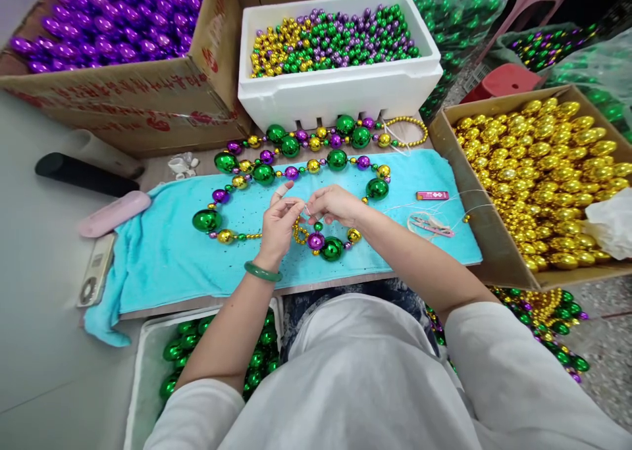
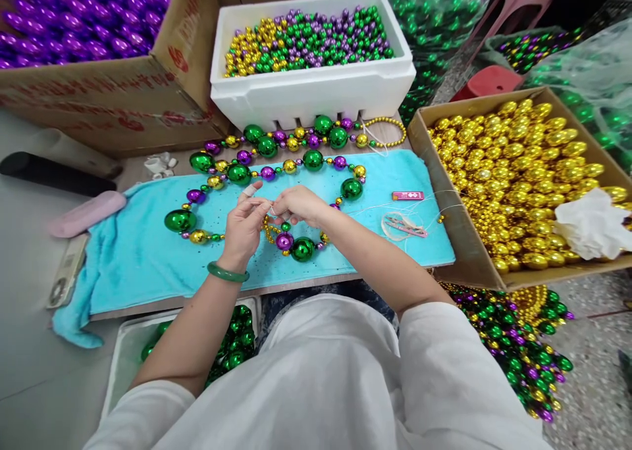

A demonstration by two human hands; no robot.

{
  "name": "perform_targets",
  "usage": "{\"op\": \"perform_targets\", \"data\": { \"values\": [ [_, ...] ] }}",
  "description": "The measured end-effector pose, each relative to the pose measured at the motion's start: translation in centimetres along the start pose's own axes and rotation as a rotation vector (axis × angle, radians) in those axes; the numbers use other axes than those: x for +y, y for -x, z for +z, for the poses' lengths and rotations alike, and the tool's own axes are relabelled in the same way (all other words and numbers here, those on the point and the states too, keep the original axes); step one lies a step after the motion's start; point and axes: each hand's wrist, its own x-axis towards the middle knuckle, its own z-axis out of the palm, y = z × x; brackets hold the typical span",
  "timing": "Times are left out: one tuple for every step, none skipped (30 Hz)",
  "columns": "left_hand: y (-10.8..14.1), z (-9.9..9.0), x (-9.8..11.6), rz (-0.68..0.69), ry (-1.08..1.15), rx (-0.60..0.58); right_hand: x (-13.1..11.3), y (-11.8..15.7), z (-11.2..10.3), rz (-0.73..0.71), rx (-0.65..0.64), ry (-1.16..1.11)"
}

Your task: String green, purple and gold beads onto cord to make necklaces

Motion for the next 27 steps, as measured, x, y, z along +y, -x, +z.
{"op": "perform_targets", "data": {
  "values": [
    [0.1,0.0,-0.4,0.025,0.01,0.022,0.2,0.0,-0.1,-0.009,0.012,0.002],
    [0.2,0.1,-0.9,0.04,0.031,0.047,0.4,-0.1,-0.2,-0.02,0.019,0.002],
    [0.3,0.2,-1.3,0.038,0.065,0.078,0.7,-0.2,-0.5,-0.031,0.023,-0.002],
    [0.4,0.4,-1.6,0.02,0.114,0.114,1.1,-0.2,-0.9,-0.039,0.024,-0.01],
    [0.5,0.5,-1.9,-0.01,0.175,0.157,1.6,-0.2,-1.3,-0.043,0.022,-0.021],
    [0.6,0.6,-2.2,-0.047,0.249,0.206,2.0,-0.2,-1.8,-0.049,0.02,-0.038],
    [0.7,0.7,-2.3,-0.091,0.331,0.254,2.5,-0.1,-2.3,-0.059,0.014,-0.062],
    [0.7,0.8,-2.4,-0.144,0.415,0.293,2.9,0.0,-2.9,-0.078,0.004,-0.093],
    [0.7,0.8,-2.4,-0.198,0.491,0.321,3.3,0.1,-3.3,-0.108,-0.009,-0.134],
    [0.7,0.9,-2.4,-0.251,0.559,0.335,3.6,0.2,-3.7,-0.148,-0.024,-0.185],
    [0.6,1.1,-2.2,-0.302,0.622,0.339,3.9,0.2,-3.9,-0.196,-0.04,-0.242],
    [0.5,1.3,-2.1,-0.349,0.68,0.338,4.0,0.2,-4.1,-0.246,-0.05,-0.299],
    [0.3,1.5,-1.8,-0.388,0.735,0.339,4.1,0.2,-4.1,-0.295,-0.055,-0.348],
    [0.2,1.7,-1.6,-0.415,0.784,0.344,4.0,0.1,-4.0,-0.342,-0.055,-0.387],
    [0.1,2.0,-1.3,-0.427,0.824,0.349,3.9,0.1,-3.8,-0.386,-0.053,-0.412],
    [-0.1,2.2,-1.0,-0.424,0.849,0.349,3.7,0.0,-3.6,-0.425,-0.052,-0.422],
    [-0.2,2.5,-0.6,-0.405,0.857,0.341,3.5,-0.1,-3.5,-0.459,-0.052,-0.418],
    [-0.2,2.6,-0.4,-0.371,0.848,0.322,3.2,-0.1,-3.3,-0.488,-0.057,-0.402],
    [-0.2,2.7,-0.1,-0.325,0.824,0.294,2.8,-0.1,-3.2,-0.511,-0.065,-0.376],
    [-0.2,2.8,0.1,-0.275,0.79,0.264,2.5,-0.1,-3.2,-0.526,-0.077,-0.338],
    [-0.1,2.9,0.3,-0.229,0.752,0.234,2.1,0.0,-3.2,-0.535,-0.09,-0.29],
    [0.0,2.9,0.5,-0.192,0.715,0.209,1.8,0.1,-3.2,-0.54,-0.101,-0.228],
    [0.1,2.9,0.6,-0.164,0.685,0.196,1.4,0.3,-3.2,-0.544,-0.104,-0.156],
    [0.1,2.9,0.8,-0.148,0.663,0.196,1.2,0.5,-3.2,-0.547,-0.096,-0.075],
    [0.1,2.9,1.0,-0.145,0.651,0.206,0.9,0.8,-3.0,-0.546,-0.075,0.009],
    [0.1,2.8,1.2,-0.153,0.65,0.22,0.7,1.2,-2.8,-0.543,-0.045,0.092],
    [0.0,2.8,1.3,-0.173,0.66,0.235,0.6,1.5,-2.6,-0.536,-0.013,0.165]
  ]
}}
